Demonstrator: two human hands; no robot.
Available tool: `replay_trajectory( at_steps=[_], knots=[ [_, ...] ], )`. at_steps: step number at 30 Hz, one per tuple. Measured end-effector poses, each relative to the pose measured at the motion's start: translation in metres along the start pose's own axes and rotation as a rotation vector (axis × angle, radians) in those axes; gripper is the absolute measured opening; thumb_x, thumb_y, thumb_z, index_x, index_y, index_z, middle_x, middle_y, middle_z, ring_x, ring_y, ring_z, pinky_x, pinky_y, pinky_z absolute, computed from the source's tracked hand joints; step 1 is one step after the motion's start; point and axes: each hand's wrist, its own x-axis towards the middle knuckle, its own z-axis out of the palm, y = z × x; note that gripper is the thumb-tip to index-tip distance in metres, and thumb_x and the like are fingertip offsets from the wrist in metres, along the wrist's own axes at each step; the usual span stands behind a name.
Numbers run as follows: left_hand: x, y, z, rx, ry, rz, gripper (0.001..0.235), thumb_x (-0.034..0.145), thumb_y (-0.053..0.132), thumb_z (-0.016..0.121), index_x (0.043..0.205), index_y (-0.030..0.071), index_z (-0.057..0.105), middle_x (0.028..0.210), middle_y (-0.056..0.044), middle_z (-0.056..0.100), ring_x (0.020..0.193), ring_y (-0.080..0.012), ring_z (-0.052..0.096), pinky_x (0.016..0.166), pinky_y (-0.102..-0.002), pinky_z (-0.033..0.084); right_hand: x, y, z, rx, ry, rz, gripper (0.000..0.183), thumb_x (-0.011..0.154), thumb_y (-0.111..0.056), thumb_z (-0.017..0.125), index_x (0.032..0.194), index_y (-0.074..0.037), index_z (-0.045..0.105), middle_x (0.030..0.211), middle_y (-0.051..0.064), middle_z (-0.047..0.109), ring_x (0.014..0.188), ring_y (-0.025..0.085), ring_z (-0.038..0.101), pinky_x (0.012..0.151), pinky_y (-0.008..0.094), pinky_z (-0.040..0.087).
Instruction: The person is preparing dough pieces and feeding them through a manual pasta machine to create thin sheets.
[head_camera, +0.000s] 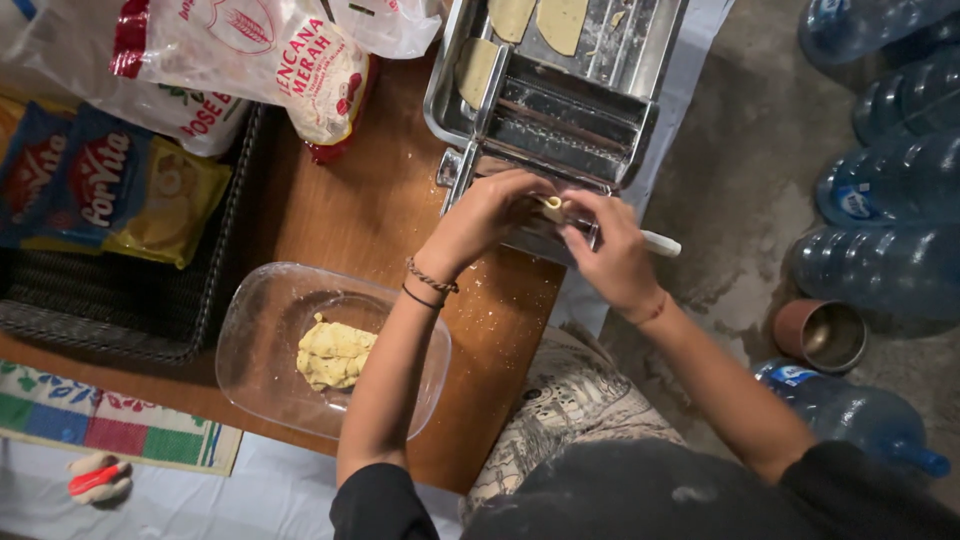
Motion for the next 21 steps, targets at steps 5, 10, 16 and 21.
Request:
replay_trajectory(
  at_steps=[5,10,16,21],
  knots=[
    [-0.001,-0.009,0.0,0.156,-0.09,0.042,0.03,0.09,-0.002,0.069,0.115,0.013,0.07,0.109,-0.015,0.072,0.105,-0.042,0.07,0.094,-0.051,0.055,-0.043,0.048,-0.02,-0.093,0.19,0.075,0.028,0.099,-0.003,0.067,0.127,-0.004,0.063,0.122,0.013,0.067,0.116,0.034,0.061,0.105,0.045,0.04],
    [0.0,0.005,-0.008,0.218,-0.108,0.035,0.031,0.091,-0.007,0.065,0.117,0.01,0.071,0.109,-0.016,0.072,0.103,-0.0382,0.071,0.096,-0.047,0.056,-0.109,0.123,-0.003,-0.422,-0.166,0.271,0.066,0.093,-0.025,0.071,0.148,0.002,0.046,0.147,0.028,0.046,0.136,0.046,0.043,0.114,0.062,0.025],
    [-0.003,-0.003,-0.005,0.268,-0.106,0.077,0.03,0.093,-0.005,0.063,0.118,0.009,0.069,0.112,-0.016,0.071,0.106,-0.0401,0.07,0.095,-0.048,0.056,-0.142,0.154,0.01,-0.566,-0.27,0.215,0.085,0.08,-0.024,0.079,0.151,0.003,0.041,0.144,0.027,0.045,0.137,0.046,0.042,0.116,0.064,0.027],
    [-0.004,-0.008,-0.003,0.292,-0.098,0.103,0.027,0.094,-0.003,0.064,0.117,0.01,0.07,0.11,-0.014,0.071,0.105,-0.0376,0.07,0.095,-0.045,0.056,-0.174,0.155,0.027,-0.669,-0.356,0.167,0.059,0.082,-0.039,0.075,0.123,0.0,0.061,0.113,0.018,0.061,0.109,0.036,0.057,0.104,0.054,0.04]
  ],
)
